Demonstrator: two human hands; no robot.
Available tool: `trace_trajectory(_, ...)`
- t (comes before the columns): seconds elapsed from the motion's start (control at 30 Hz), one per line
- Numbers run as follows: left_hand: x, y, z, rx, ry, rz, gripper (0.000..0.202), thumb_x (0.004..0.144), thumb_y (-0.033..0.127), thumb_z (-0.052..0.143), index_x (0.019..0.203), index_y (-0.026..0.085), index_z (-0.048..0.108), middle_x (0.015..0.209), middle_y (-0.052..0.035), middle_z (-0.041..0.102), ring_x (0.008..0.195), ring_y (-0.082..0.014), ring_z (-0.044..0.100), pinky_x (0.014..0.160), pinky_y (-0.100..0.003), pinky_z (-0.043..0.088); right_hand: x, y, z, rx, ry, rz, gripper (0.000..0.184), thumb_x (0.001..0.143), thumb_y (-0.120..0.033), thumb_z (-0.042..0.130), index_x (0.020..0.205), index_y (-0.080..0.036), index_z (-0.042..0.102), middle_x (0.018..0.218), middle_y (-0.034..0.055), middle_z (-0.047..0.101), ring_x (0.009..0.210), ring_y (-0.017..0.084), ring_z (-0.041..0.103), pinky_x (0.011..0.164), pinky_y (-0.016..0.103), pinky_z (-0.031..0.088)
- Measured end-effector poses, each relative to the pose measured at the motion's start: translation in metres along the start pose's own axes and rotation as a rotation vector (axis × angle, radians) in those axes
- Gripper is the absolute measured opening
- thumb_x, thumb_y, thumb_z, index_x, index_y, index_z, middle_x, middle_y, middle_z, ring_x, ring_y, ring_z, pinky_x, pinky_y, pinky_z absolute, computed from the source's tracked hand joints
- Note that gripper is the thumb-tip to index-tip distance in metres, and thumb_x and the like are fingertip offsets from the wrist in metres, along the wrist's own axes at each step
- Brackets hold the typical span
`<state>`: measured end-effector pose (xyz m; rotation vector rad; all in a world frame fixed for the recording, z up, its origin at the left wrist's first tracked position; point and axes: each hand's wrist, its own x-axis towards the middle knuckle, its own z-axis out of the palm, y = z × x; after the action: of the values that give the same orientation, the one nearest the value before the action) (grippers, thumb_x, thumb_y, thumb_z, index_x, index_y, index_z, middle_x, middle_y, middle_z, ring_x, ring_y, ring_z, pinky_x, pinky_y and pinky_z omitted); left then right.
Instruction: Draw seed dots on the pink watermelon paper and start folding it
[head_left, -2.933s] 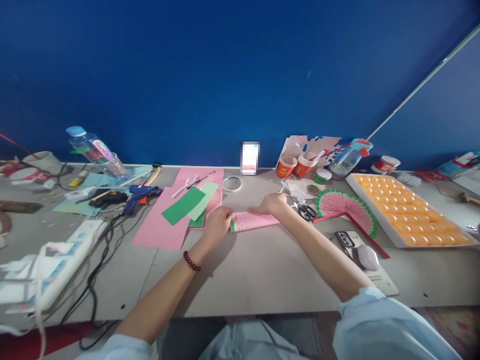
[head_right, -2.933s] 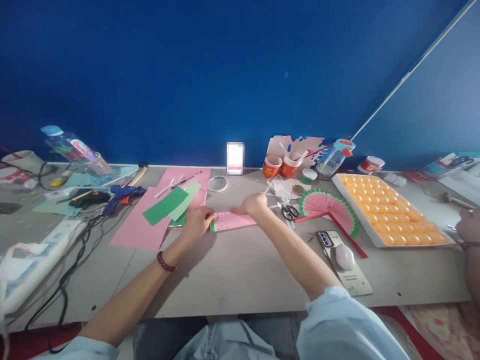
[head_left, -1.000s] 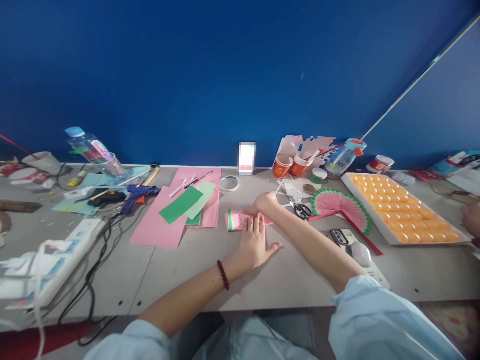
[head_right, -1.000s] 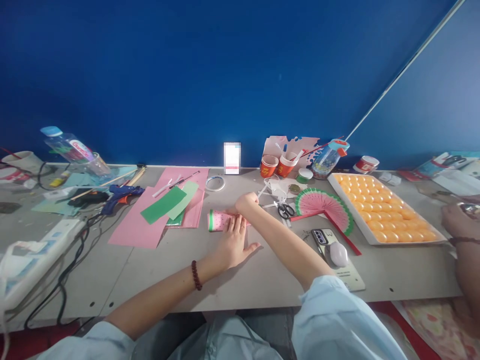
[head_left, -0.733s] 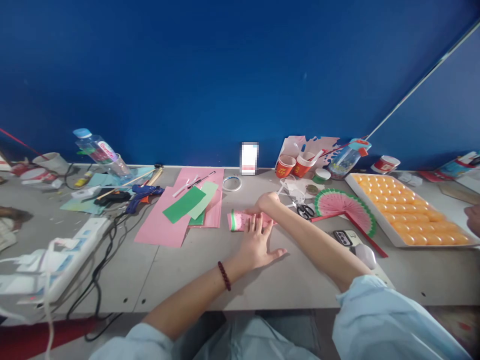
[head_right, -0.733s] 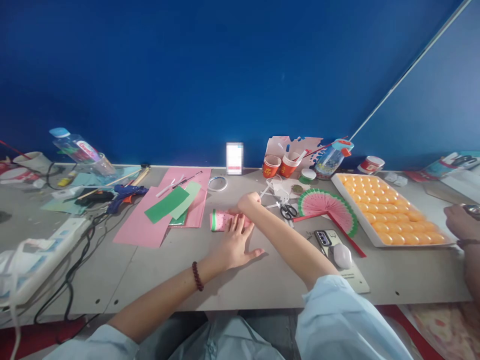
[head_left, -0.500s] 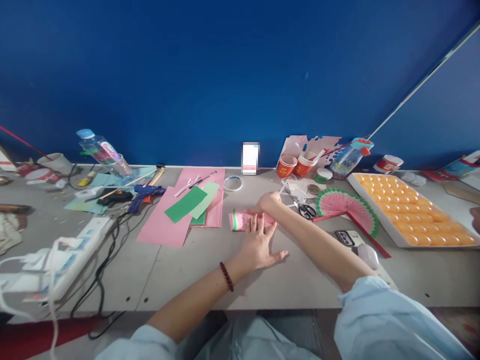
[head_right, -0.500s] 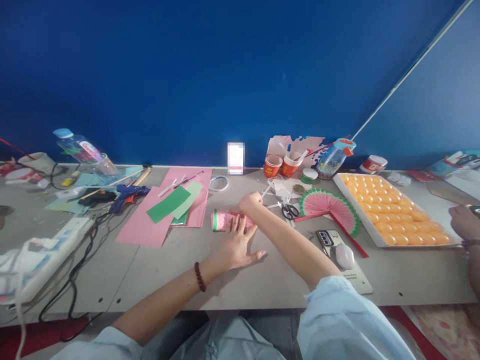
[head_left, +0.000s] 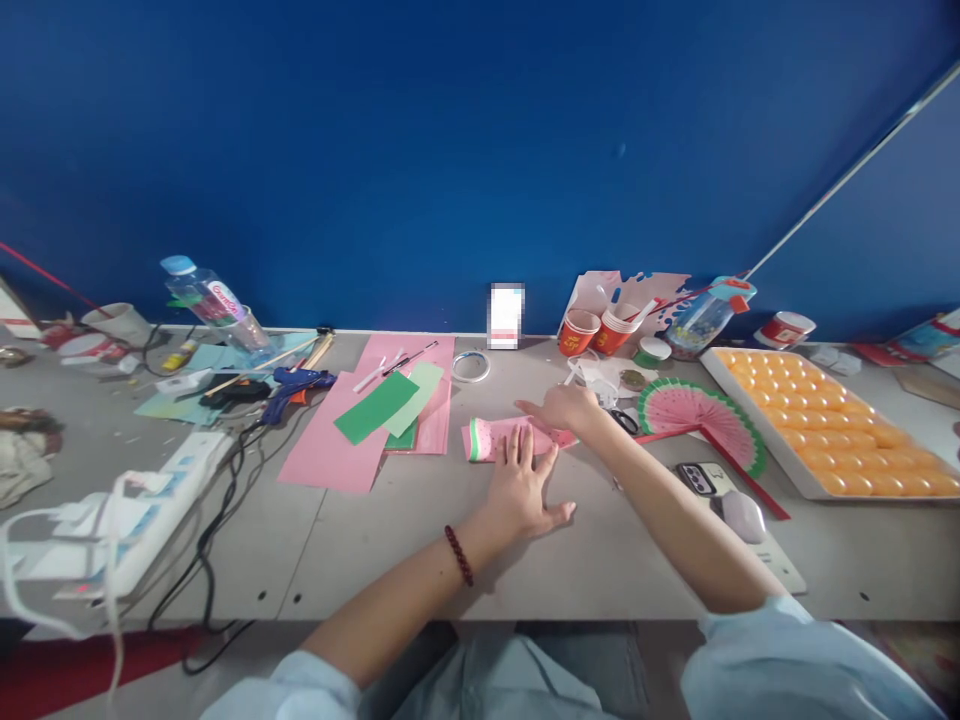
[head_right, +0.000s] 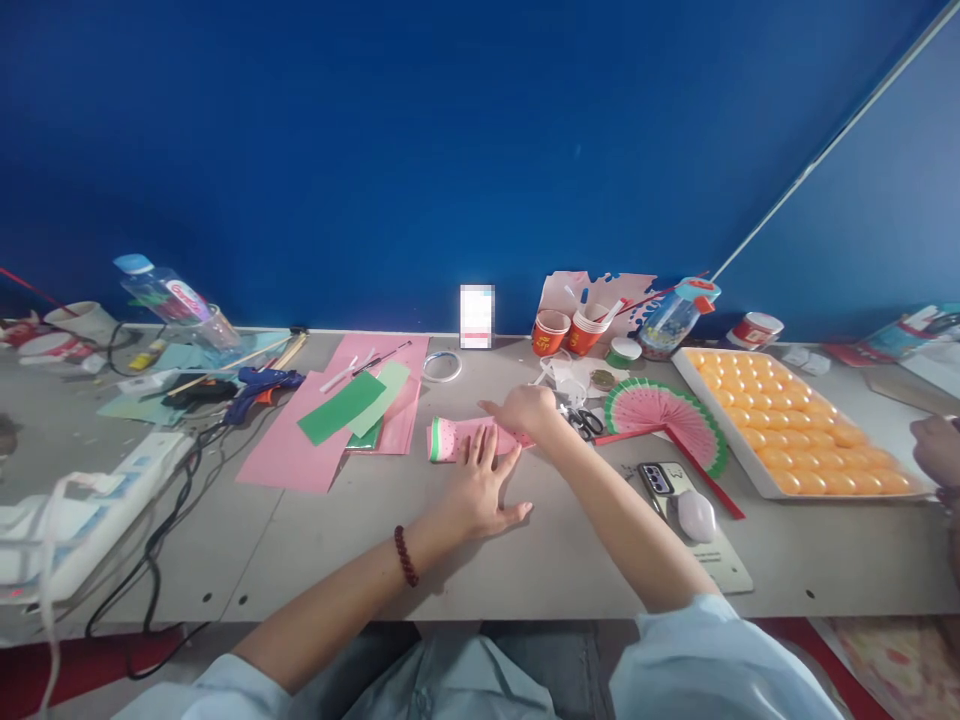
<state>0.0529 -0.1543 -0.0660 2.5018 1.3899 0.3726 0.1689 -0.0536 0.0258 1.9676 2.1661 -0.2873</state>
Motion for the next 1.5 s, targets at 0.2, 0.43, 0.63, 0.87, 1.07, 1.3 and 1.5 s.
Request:
trace_trajectory(0.2, -0.001, 0.003, -0.006, 0.021, -0.004, 0.001, 0.087, 0.074, 0.068, 0.053, 0.141, 0.013, 0.043, 0.154, -0.0177, 0.025, 0.142, -0.0408, 0.012, 0.114, -0.058, 0.009, -0.061, 0.012, 0.047, 0.032, 0.258, -0.103, 0.036, 0.092, -0.040, 0.042, 0.089, -0.017, 0.070, 0.082, 0.0110, 0.071, 0.080, 0.023, 0.067, 0.073, 0.032, 0.047)
trace_trajectory(0.43, 0.001, 0.004, -0.008, 0.021, -0.040, 0.009, 0.090, 0.074, 0.068, 0.051, 0.148, 0.019, 0.031, 0.155, -0.0163, 0.023, 0.142, -0.0425, 0.012, 0.112, -0.061, 0.008, -0.095, 0.029, 0.104, 0.121, 0.509, -0.324, 0.043, 0.094, -0.024, 0.036, 0.133, -0.013, 0.050, 0.124, 0.0150, 0.063, 0.120, 0.023, 0.055, 0.111, 0.047, 0.030)
trace_trajectory(0.63, -0.002, 0.004, -0.002, 0.031, 0.027, -0.010, 0.089, 0.074, 0.062, 0.055, 0.149, 0.024, 0.027, 0.156, -0.0139, 0.018, 0.141, -0.0441, 0.012, 0.111, -0.060, 0.010, -0.097, 0.039, 0.114, 0.198, 0.445, -0.286, 0.054, 0.094, -0.027, 0.036, 0.145, -0.013, 0.034, 0.131, 0.0146, 0.058, 0.130, 0.024, 0.047, 0.110, 0.047, 0.035)
trace_trajectory(0.87, -0.003, 0.003, 0.001, 0.034, 0.098, 0.007, 0.090, 0.070, 0.062, 0.060, 0.146, 0.024, 0.031, 0.154, -0.0156, 0.022, 0.140, -0.0435, 0.015, 0.111, -0.060, 0.011, -0.092, 0.050, 0.126, 0.243, 0.486, -0.362, 0.055, 0.094, -0.026, 0.036, 0.148, -0.015, 0.030, 0.131, 0.0133, 0.059, 0.126, 0.023, 0.052, 0.112, 0.049, 0.035)
trace_trajectory(1.07, -0.002, 0.003, 0.001, 0.052, 0.088, 0.017, 0.088, 0.069, 0.062, 0.062, 0.144, 0.021, 0.036, 0.154, -0.0162, 0.023, 0.141, -0.0436, 0.014, 0.111, -0.061, 0.010, -0.094, 0.054, 0.127, 0.195, 0.623, -0.369, 0.048, 0.092, -0.024, 0.039, 0.139, -0.014, 0.046, 0.136, 0.0135, 0.055, 0.131, 0.025, 0.046, 0.110, 0.048, 0.037)
trace_trajectory(1.3, -0.002, 0.001, -0.002, 0.018, 0.038, 0.014, 0.088, 0.072, 0.067, 0.057, 0.146, 0.025, 0.032, 0.157, -0.0146, 0.016, 0.141, -0.0437, 0.012, 0.111, -0.062, 0.010, -0.093, 0.056, 0.136, 0.126, 0.630, -0.312, 0.044, 0.093, -0.022, 0.037, 0.132, -0.010, 0.053, 0.134, 0.0144, 0.056, 0.128, 0.024, 0.049, 0.110, 0.046, 0.038)
trace_trajectory(1.5, -0.002, 0.000, -0.001, 0.017, 0.026, 0.014, 0.092, 0.072, 0.068, 0.057, 0.147, 0.025, 0.028, 0.157, -0.0148, 0.014, 0.141, -0.0441, 0.010, 0.111, -0.062, 0.010, -0.092, 0.060, 0.133, 0.175, 0.601, -0.331, 0.047, 0.091, -0.022, 0.038, 0.136, -0.013, 0.050, 0.135, 0.0134, 0.056, 0.127, 0.025, 0.050, 0.108, 0.048, 0.040)
